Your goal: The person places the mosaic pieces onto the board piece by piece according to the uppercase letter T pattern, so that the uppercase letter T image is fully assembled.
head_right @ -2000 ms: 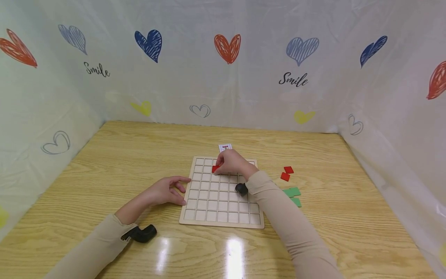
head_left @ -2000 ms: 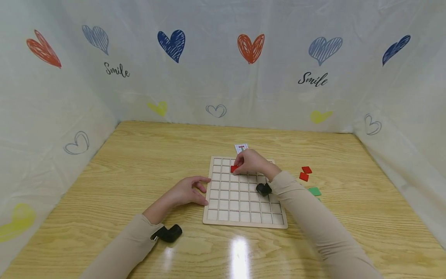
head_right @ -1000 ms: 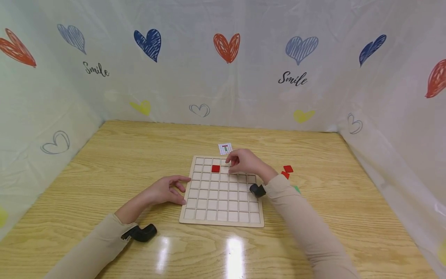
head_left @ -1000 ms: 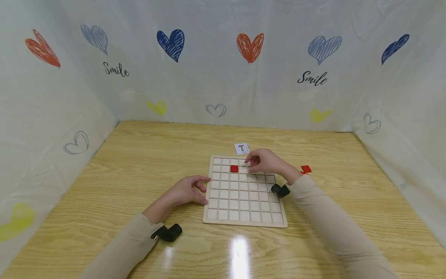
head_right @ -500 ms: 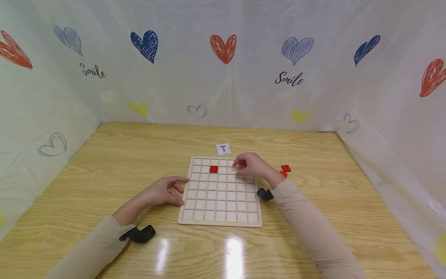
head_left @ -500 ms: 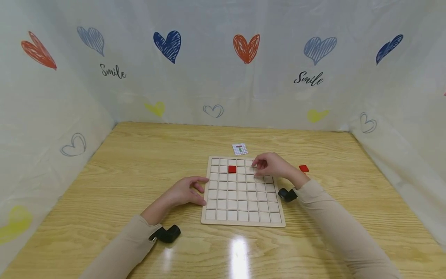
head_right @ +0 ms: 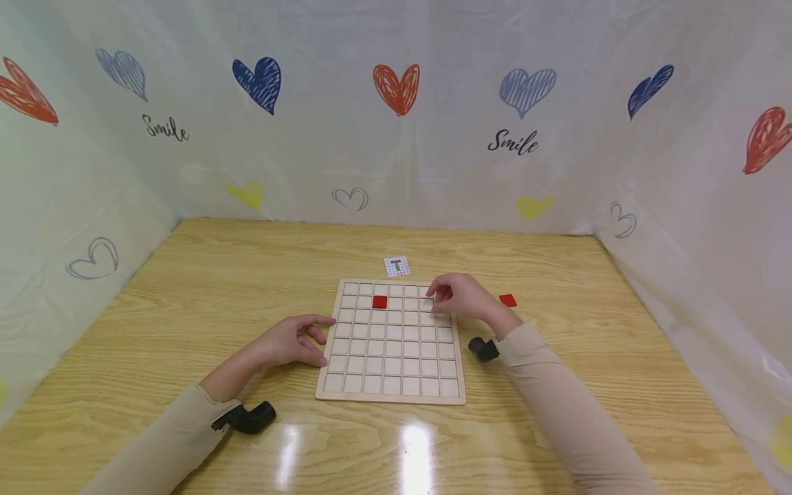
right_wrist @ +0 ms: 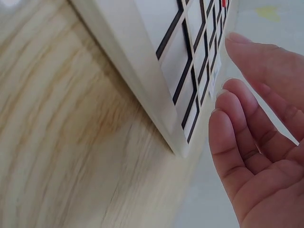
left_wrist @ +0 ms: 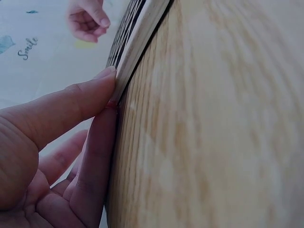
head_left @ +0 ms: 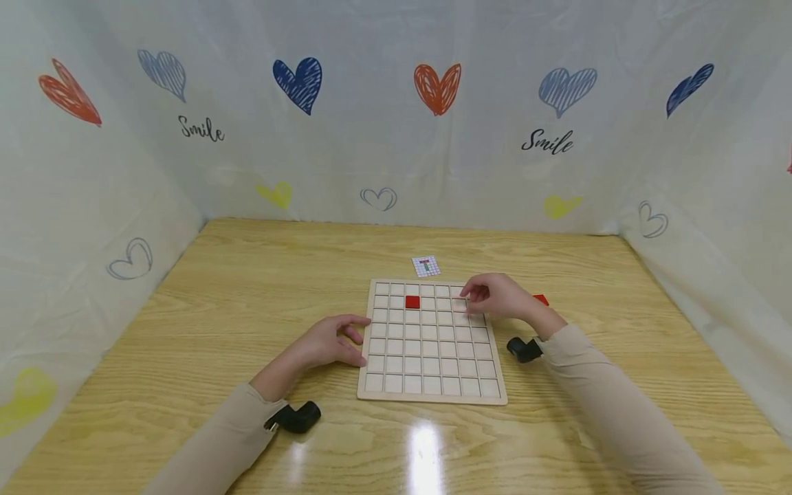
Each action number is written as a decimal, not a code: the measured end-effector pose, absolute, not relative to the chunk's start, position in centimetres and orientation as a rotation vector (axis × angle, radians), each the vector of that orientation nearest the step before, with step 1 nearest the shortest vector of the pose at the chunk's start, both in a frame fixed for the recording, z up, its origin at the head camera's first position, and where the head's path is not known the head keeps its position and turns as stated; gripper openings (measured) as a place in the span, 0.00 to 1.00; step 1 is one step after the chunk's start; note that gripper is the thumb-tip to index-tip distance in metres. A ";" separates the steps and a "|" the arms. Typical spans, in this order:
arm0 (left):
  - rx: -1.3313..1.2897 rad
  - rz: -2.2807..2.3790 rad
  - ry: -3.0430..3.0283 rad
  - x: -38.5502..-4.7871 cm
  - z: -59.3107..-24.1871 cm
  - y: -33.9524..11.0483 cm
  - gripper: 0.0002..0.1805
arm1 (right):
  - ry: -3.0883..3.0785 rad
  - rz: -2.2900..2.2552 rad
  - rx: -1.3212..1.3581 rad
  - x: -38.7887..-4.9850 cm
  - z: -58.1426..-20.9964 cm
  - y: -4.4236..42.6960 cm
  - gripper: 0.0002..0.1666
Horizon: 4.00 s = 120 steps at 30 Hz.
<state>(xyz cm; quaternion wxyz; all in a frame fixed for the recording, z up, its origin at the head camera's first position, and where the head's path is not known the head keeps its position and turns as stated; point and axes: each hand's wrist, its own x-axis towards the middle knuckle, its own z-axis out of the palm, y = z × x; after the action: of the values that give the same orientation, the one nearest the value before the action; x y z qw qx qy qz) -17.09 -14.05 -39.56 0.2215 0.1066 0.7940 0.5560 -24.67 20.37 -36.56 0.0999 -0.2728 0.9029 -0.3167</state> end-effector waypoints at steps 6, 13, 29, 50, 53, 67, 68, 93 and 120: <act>0.295 1.547 2.189 -17.0 -39.6 -14.1 0.38 | 2.697 -0.972 -0.803 -24.6 -36.4 21.2 0.12; 0.305 1.539 2.193 -17.2 -39.7 -14.1 0.38 | 2.731 -0.963 -0.768 -24.5 -36.5 22.3 0.12; 0.291 1.529 2.199 -17.2 -39.6 -14.1 0.39 | 2.794 -0.948 -0.713 -24.0 -36.8 25.1 0.13; 0.307 1.536 2.186 -17.2 -39.7 -14.2 0.39 | 2.803 -0.934 -0.663 -23.2 -36.7 28.1 0.14; 0.310 1.532 2.189 -17.2 -39.6 -14.2 0.39 | 2.810 -0.929 -0.637 -23.0 -36.7 28.5 0.14; 0.305 1.531 2.194 -17.2 -39.7 -14.1 0.39 | 2.842 -0.910 -0.619 -23.1 -36.6 31.0 0.14; 0.305 1.531 2.195 -17.2 -39.7 -14.1 0.39 | 2.839 -0.912 -0.621 -23.2 -36.6 31.2 0.14; 0.316 1.509 2.226 -17.2 -39.8 -14.0 0.39 | 2.850 -0.846 -0.675 -25.1 -37.6 33.6 0.17; 0.310 1.516 2.220 -17.2 -39.8 -14.1 0.39 | 2.773 -0.867 -0.502 -25.9 -37.9 33.9 0.19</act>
<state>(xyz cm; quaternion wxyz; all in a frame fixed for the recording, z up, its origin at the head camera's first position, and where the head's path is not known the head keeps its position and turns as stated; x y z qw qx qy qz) -17.15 -14.07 -39.75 0.2160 0.1119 0.8011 0.5468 -25.89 33.89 -37.93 0.0963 -0.1696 0.9361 -0.2926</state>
